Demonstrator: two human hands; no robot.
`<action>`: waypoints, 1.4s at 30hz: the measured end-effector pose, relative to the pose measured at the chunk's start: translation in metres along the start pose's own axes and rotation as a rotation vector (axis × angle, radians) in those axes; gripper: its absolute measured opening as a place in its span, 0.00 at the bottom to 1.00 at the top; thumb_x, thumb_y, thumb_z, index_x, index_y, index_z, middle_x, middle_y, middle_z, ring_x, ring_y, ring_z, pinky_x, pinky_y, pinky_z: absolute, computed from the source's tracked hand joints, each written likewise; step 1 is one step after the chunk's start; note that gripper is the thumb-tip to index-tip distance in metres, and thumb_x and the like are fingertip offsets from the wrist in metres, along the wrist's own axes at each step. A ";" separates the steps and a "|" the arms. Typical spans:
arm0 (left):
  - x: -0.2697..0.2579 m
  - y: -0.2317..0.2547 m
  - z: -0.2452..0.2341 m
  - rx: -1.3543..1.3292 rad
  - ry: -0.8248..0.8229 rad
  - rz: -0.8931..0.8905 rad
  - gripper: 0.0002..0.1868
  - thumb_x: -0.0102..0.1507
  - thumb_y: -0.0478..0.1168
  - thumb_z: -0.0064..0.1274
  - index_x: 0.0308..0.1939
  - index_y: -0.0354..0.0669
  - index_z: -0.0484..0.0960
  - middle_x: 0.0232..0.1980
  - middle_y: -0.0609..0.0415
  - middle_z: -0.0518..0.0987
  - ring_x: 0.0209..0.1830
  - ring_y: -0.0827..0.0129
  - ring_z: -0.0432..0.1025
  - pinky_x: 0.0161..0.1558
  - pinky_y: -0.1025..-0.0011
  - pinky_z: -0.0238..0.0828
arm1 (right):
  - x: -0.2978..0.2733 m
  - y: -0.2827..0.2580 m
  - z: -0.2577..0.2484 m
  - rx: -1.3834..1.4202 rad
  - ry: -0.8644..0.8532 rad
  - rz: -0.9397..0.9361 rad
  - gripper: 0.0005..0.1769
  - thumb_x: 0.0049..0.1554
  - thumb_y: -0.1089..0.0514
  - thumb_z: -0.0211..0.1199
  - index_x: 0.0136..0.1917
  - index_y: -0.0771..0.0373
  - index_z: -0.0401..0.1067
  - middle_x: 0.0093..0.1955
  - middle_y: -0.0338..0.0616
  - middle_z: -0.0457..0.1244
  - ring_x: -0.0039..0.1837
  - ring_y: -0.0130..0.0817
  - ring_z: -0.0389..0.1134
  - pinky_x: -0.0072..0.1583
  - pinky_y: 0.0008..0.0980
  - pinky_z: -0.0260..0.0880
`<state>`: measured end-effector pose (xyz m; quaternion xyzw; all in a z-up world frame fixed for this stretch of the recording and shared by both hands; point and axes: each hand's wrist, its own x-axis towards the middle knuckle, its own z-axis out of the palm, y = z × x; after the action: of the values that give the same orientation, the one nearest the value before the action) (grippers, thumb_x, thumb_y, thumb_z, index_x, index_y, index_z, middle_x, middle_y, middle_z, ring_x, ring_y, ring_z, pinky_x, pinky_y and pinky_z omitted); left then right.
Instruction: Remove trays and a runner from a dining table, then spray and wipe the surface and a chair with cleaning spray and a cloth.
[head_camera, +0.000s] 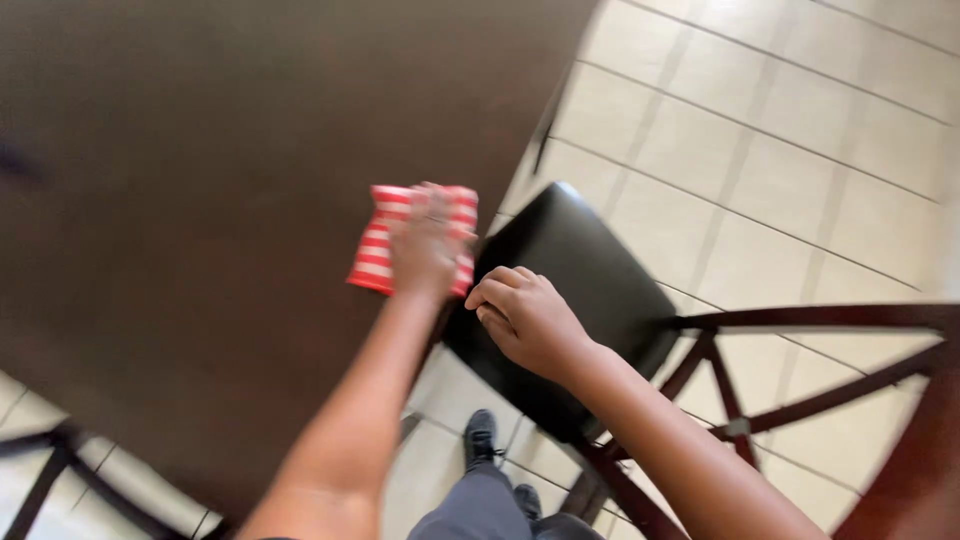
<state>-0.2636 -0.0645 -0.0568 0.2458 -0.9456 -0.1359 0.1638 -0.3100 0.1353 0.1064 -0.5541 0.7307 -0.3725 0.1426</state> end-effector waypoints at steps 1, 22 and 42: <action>0.015 -0.009 0.002 -0.089 0.080 0.007 0.41 0.68 0.56 0.51 0.80 0.43 0.59 0.82 0.47 0.54 0.83 0.51 0.44 0.79 0.47 0.38 | -0.001 -0.001 -0.018 -0.049 0.006 0.023 0.07 0.54 0.62 0.63 0.48 0.60 0.75 0.49 0.45 0.67 0.54 0.50 0.67 0.56 0.46 0.66; -0.150 0.392 0.000 -1.496 -1.209 -0.097 0.35 0.67 0.54 0.51 0.73 0.40 0.66 0.73 0.42 0.70 0.77 0.57 0.61 0.72 0.58 0.57 | -0.319 0.010 -0.190 0.045 0.918 1.022 0.37 0.53 0.58 0.64 0.73 0.59 0.56 0.68 0.52 0.57 0.67 0.41 0.62 0.62 0.38 0.67; -0.097 0.511 -0.016 -1.613 -1.247 -0.202 0.55 0.61 0.54 0.60 0.82 0.42 0.44 0.73 0.38 0.70 0.66 0.62 0.70 0.60 0.70 0.71 | -0.357 0.067 -0.209 0.984 1.073 0.989 0.35 0.48 0.62 0.55 0.70 0.65 0.60 0.49 0.48 0.65 0.47 0.36 0.70 0.47 0.34 0.75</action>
<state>-0.3923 0.4125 0.1068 0.0263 -0.4643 -0.8484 -0.2528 -0.3639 0.5500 0.1296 0.2001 0.6121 -0.7507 0.1476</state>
